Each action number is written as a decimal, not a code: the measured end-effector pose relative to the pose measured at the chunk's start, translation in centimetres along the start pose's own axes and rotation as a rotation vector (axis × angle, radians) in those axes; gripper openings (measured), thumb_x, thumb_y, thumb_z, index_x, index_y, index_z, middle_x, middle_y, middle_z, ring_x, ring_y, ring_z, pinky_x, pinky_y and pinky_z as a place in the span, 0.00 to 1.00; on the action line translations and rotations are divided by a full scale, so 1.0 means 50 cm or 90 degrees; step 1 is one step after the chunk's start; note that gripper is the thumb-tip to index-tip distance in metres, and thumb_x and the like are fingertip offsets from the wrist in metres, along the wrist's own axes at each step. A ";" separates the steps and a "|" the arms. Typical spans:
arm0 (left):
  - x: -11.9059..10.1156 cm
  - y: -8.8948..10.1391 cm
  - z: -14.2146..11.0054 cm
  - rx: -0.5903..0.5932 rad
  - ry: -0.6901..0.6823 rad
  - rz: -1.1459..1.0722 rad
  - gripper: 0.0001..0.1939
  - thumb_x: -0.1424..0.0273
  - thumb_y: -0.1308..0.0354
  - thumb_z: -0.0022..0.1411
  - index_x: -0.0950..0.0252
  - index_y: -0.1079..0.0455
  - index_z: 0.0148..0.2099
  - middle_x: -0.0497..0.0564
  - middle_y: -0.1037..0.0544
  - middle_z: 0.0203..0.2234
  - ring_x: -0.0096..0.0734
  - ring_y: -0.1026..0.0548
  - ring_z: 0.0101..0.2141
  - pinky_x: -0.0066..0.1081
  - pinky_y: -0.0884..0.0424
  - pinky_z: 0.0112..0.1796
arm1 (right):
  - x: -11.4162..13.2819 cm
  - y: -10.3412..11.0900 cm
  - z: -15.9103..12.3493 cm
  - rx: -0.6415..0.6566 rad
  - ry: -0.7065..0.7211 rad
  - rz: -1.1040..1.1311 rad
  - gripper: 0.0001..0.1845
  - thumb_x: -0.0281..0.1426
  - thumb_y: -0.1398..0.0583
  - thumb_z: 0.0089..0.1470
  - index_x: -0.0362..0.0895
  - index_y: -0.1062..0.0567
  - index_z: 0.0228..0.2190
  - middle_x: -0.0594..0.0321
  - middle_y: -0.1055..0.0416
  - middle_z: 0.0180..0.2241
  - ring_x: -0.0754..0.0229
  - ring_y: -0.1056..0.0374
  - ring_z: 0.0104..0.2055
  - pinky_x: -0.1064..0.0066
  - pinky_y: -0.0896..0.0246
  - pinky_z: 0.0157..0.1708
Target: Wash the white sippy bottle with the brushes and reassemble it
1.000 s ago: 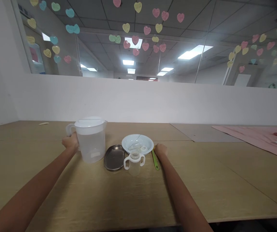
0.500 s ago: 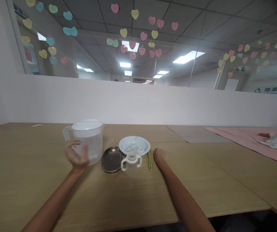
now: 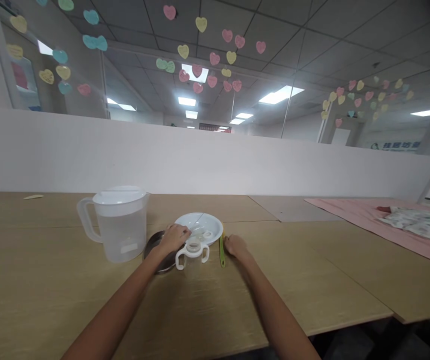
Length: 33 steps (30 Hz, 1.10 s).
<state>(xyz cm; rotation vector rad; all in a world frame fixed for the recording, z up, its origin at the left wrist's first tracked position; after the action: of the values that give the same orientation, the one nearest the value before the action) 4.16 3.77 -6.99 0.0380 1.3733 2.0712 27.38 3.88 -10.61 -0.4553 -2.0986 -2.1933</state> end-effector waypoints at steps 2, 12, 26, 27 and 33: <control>-0.003 0.002 -0.009 -0.004 0.000 0.004 0.15 0.64 0.54 0.58 0.64 0.29 0.30 0.54 0.24 0.30 0.37 0.30 0.36 0.35 0.39 0.41 | 0.008 0.005 -0.004 0.007 0.011 0.007 0.27 0.39 0.58 0.60 0.36 0.27 0.42 0.45 0.30 0.44 0.50 0.33 0.46 0.66 0.39 0.39; -0.024 0.009 -0.059 -0.091 -0.002 -0.105 0.09 0.66 0.50 0.55 0.62 0.35 0.37 0.51 0.28 0.35 0.37 0.32 0.39 0.34 0.38 0.41 | 0.034 0.005 -0.031 0.051 0.065 -0.002 0.14 0.36 0.44 0.47 0.42 0.24 0.33 0.51 0.26 0.32 0.50 0.29 0.38 0.70 0.37 0.31; 0.000 0.012 -0.064 -0.215 0.191 -0.494 0.18 0.66 0.42 0.47 0.63 0.36 0.42 0.51 0.27 0.37 0.35 0.28 0.40 0.32 0.31 0.39 | -0.025 0.049 -0.033 -0.090 -0.100 0.033 0.16 0.30 0.53 0.58 0.38 0.29 0.40 0.46 0.29 0.38 0.53 0.31 0.40 0.71 0.42 0.32; 0.001 0.009 -0.063 -0.219 0.197 -0.545 0.21 0.67 0.41 0.45 0.63 0.37 0.44 0.52 0.27 0.38 0.35 0.27 0.40 0.31 0.31 0.39 | -0.023 0.053 -0.035 -0.121 -0.101 0.036 0.18 0.31 0.56 0.60 0.38 0.30 0.41 0.47 0.29 0.38 0.54 0.31 0.40 0.72 0.43 0.32; 0.002 0.002 -0.060 -0.257 0.261 -0.718 0.26 0.63 0.37 0.43 0.65 0.34 0.46 0.56 0.25 0.42 0.35 0.26 0.39 0.31 0.31 0.36 | 0.024 0.059 -0.057 -0.365 0.054 0.061 0.24 0.39 0.60 0.62 0.44 0.28 0.35 0.58 0.27 0.30 0.62 0.32 0.29 0.75 0.54 0.24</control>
<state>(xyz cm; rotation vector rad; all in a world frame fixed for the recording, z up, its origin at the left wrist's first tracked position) 2.95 1.34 -8.32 -1.1137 0.8004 1.3282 26.54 1.05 -7.53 -0.4697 -1.3471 -2.6751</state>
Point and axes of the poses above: each hand's wrist, its own z-axis towards the middle knuckle, its own y-axis out of the back of the hand, x = y × z, the point moved 2 cm from there along z, towards the middle knuckle
